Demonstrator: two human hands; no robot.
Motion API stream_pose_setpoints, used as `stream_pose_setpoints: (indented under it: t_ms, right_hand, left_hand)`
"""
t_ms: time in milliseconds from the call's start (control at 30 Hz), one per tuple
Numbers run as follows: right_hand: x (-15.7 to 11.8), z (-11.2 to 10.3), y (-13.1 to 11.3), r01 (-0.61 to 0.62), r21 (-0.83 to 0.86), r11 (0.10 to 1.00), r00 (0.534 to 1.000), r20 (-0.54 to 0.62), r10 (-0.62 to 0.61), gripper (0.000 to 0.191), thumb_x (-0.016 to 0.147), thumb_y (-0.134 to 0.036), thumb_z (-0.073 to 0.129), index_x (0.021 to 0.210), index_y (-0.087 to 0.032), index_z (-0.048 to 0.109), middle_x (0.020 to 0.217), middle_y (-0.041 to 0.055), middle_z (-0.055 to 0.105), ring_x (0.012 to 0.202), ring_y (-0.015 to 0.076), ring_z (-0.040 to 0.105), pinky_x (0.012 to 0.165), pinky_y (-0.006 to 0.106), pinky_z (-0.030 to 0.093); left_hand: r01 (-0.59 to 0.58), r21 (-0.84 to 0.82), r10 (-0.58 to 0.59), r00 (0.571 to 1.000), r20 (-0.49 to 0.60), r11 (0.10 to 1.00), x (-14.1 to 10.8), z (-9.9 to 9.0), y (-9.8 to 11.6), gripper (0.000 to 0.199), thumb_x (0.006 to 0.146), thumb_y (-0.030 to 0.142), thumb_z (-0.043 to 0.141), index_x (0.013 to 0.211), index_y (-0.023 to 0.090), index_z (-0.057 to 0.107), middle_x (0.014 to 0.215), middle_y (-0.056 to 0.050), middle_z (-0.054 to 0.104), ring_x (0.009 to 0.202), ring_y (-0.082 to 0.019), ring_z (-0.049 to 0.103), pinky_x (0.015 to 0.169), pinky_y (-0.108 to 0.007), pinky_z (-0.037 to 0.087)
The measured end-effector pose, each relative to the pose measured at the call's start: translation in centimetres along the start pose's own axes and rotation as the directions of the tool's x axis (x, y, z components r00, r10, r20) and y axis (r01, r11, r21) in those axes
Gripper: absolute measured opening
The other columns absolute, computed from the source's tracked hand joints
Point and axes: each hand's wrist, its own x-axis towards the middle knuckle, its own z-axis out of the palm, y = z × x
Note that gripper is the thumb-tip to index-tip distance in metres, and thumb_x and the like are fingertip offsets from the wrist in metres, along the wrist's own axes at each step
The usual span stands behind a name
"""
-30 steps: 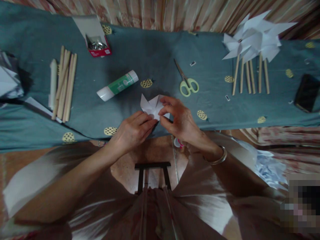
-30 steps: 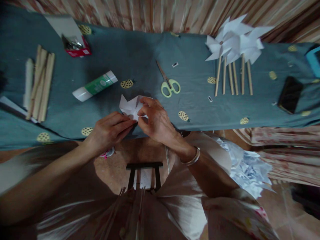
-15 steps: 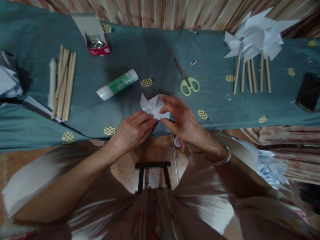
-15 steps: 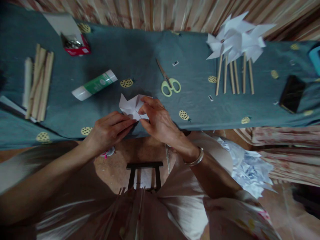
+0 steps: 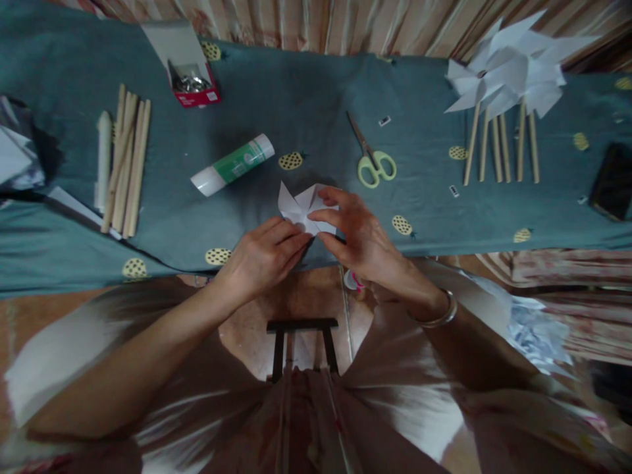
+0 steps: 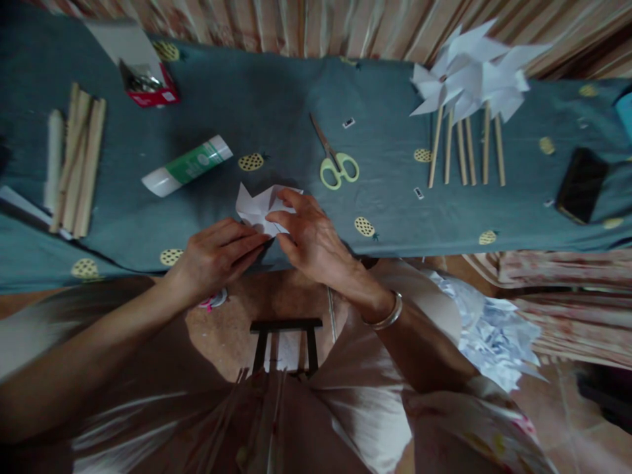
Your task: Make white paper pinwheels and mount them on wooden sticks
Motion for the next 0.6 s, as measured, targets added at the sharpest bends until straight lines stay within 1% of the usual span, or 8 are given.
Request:
stream_pose_setpoints:
  t_ms: [133,200,267,333,467,533,600]
  right_hand:
    - [0.0,0.0,-0.1,0.008,-0.03,1.0,1.0,0.027,-0.007,0.034,0.089,-0.019,0.055,0.12,-0.028,0.066,0.144,0.0059,0.053,0.135,0.0257,0.051,0.116,0.044,0.044]
    - [0.0,0.1,-0.2,0.017,-0.029,0.999,0.999,0.031,-0.016,0.035,0.09,-0.018,0.053,0.121,-0.028,0.066,0.145,0.0059,0.052,0.137,0.0261,0.049,0.117,0.045,0.042]
    - [-0.1,0.3,-0.1,0.031,-0.02,0.999,0.999,0.02,-0.031,0.035,0.09,-0.018,0.053,0.121,-0.026,0.067,0.146,0.0066,0.051,0.138,0.0278,0.048,0.118,0.048,0.041]
    - [-0.1,0.5,-0.1,0.047,-0.031,0.998,0.999,0.016,-0.047,0.034,0.091,-0.018,0.052,0.121,-0.025,0.067,0.147,0.0072,0.05,0.139,0.0282,0.047,0.117,0.049,0.042]
    - [-0.4,0.6,0.0,0.099,-0.104,0.99,0.995,0.005,-0.099,0.033,0.097,-0.021,0.042,0.121,-0.022,0.065,0.146,0.0104,0.049,0.139,0.026,0.045,0.115,0.049,0.044]
    - [-0.4,0.8,-0.2,0.113,-0.097,0.989,0.993,-0.012,-0.114,0.033,0.098,-0.02,0.039,0.12,-0.022,0.063,0.146,0.0103,0.049,0.138,0.0256,0.046,0.112,0.049,0.047]
    - [-0.4,1.1,-0.5,0.106,-0.074,0.992,0.994,-0.019,-0.108,0.032,0.095,-0.018,0.04,0.117,-0.024,0.063,0.147,0.0098,0.049,0.139,0.0272,0.046,0.111,0.053,0.047]
  left_hand:
    - [-0.025,-0.003,0.025,0.999,-0.033,1.0,0.0,0.1,0.0,0.019,0.099,0.02,0.054,0.105,0.012,0.07,0.087,-0.007,0.07,0.08,-0.018,0.064,0.07,-0.029,0.055]
    - [-0.026,0.004,0.026,0.999,-0.038,1.0,0.0,0.2,0.0,0.019,0.099,0.021,0.054,0.105,0.012,0.07,0.087,-0.007,0.07,0.08,-0.018,0.064,0.071,-0.029,0.056]
    - [-0.01,0.003,0.01,1.0,-0.018,1.0,-0.1,0.2,-0.1,0.019,0.1,0.021,0.053,0.105,0.014,0.07,0.088,-0.006,0.07,0.081,-0.018,0.065,0.072,-0.029,0.055]
    - [0.012,-0.022,-0.012,1.0,-0.001,1.0,-0.1,0.2,-0.1,0.02,0.1,0.021,0.053,0.107,0.015,0.071,0.09,-0.006,0.07,0.083,-0.018,0.065,0.073,-0.03,0.055]
    - [0.002,-0.069,-0.004,1.0,-0.028,0.998,-0.2,0.4,-0.2,0.02,0.099,0.02,0.054,0.107,0.013,0.071,0.089,-0.008,0.07,0.082,-0.019,0.065,0.071,-0.031,0.055]
    - [-0.006,-0.064,0.003,0.999,-0.039,0.998,-0.2,0.4,-0.2,0.019,0.098,0.019,0.055,0.106,0.012,0.071,0.09,-0.009,0.07,0.081,-0.019,0.064,0.07,-0.031,0.055]
    - [-0.005,-0.059,0.003,0.999,-0.034,0.998,-0.2,0.3,-0.2,0.019,0.098,0.018,0.055,0.106,0.012,0.071,0.09,-0.009,0.07,0.082,-0.02,0.064,0.071,-0.031,0.055]
